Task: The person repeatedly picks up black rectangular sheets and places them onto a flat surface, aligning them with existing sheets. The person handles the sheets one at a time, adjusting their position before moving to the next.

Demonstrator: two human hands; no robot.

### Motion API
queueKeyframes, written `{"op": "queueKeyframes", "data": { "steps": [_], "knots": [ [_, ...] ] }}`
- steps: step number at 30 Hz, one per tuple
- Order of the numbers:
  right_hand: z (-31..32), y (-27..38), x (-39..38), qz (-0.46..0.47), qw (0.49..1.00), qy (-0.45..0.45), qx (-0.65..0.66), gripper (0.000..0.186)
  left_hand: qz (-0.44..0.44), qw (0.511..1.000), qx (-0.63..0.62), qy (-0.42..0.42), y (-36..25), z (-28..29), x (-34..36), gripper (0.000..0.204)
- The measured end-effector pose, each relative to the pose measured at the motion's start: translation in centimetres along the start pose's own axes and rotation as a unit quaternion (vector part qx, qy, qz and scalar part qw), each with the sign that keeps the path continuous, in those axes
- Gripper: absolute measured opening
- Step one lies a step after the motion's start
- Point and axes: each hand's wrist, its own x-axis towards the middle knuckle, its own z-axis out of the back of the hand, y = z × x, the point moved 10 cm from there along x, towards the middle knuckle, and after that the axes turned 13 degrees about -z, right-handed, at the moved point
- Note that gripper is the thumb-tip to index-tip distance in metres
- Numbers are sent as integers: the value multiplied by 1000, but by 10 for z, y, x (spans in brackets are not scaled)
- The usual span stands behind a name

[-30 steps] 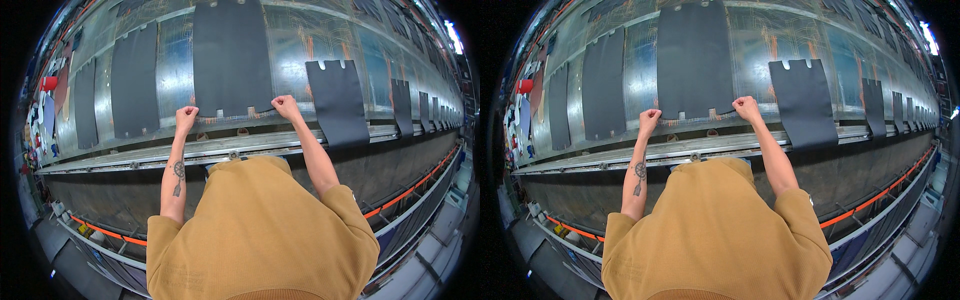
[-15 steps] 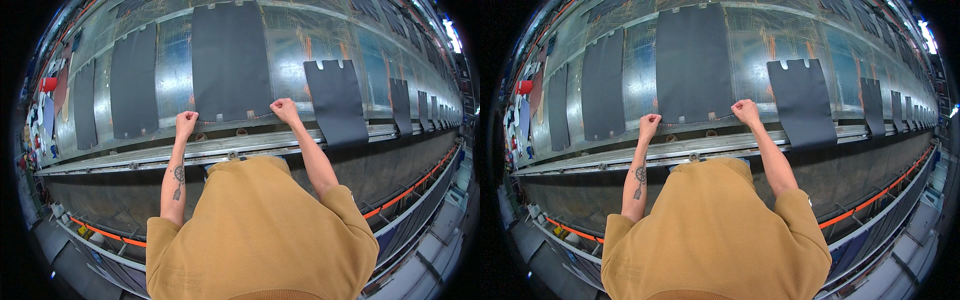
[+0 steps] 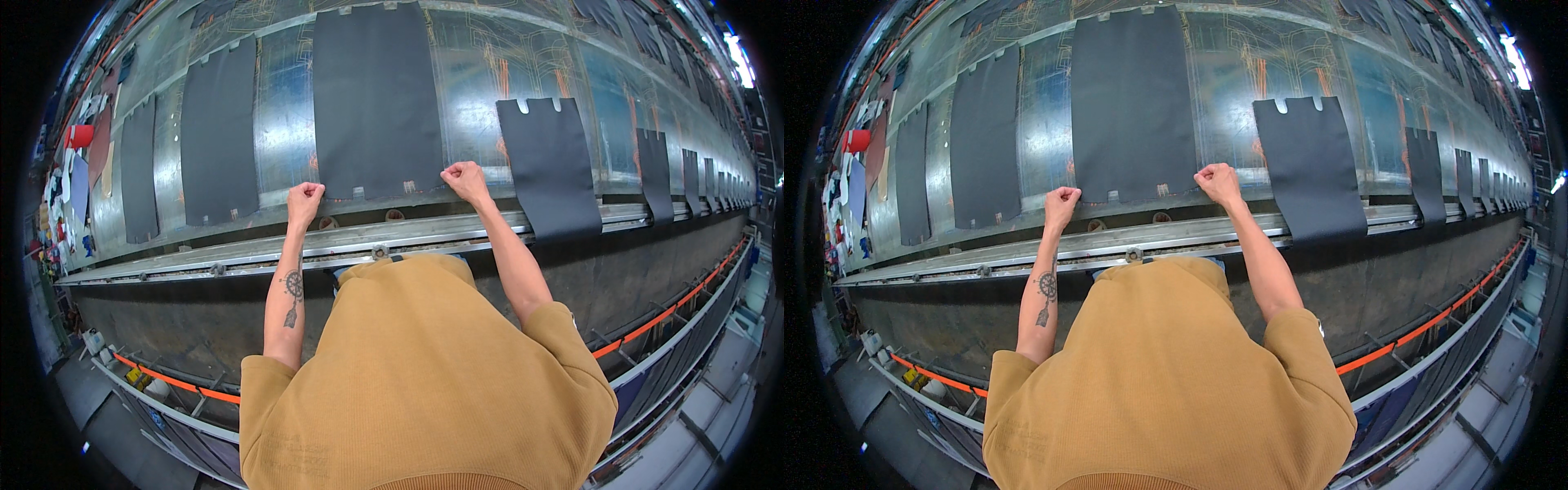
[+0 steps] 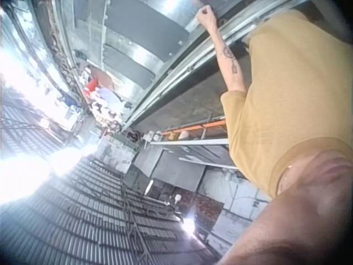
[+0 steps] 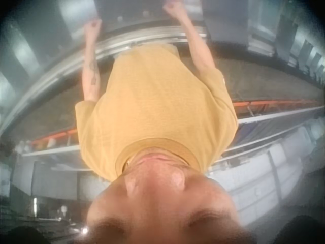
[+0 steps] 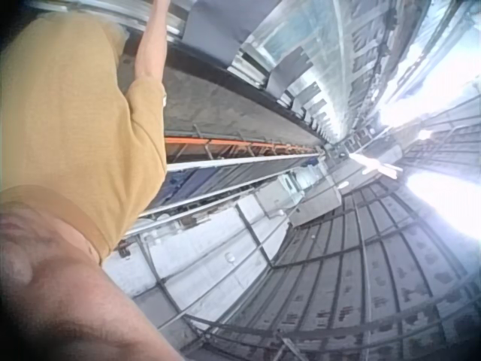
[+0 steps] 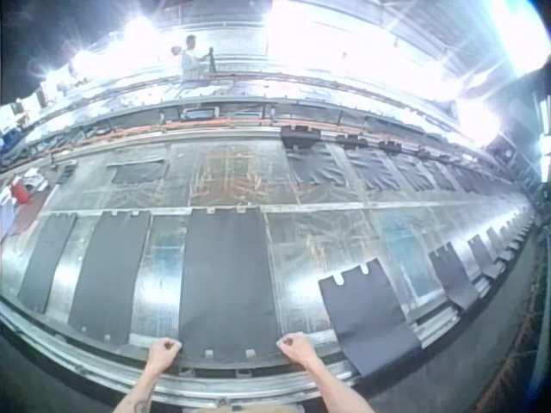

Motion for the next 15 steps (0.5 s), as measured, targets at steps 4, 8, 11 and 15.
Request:
{"op": "queueKeyframes", "data": {
  "steps": [4,8,11,15],
  "knots": [
    [0,0,0,20,1000,-14,2,30,4,1000,-9,3,-1,-1,-1,27],
    [-1,1,0,29,999,-14,-2,30,8,1000,-11,-5,-4,1,-3,25],
    [-1,1,-1,35,999,-19,0,29,13,1000,-10,-6,-2,0,-2,25],
    [-3,-1,1,18,1000,-9,-22,29,-7,1000,7,-12,-5,2,-3,25]
  ]
}}
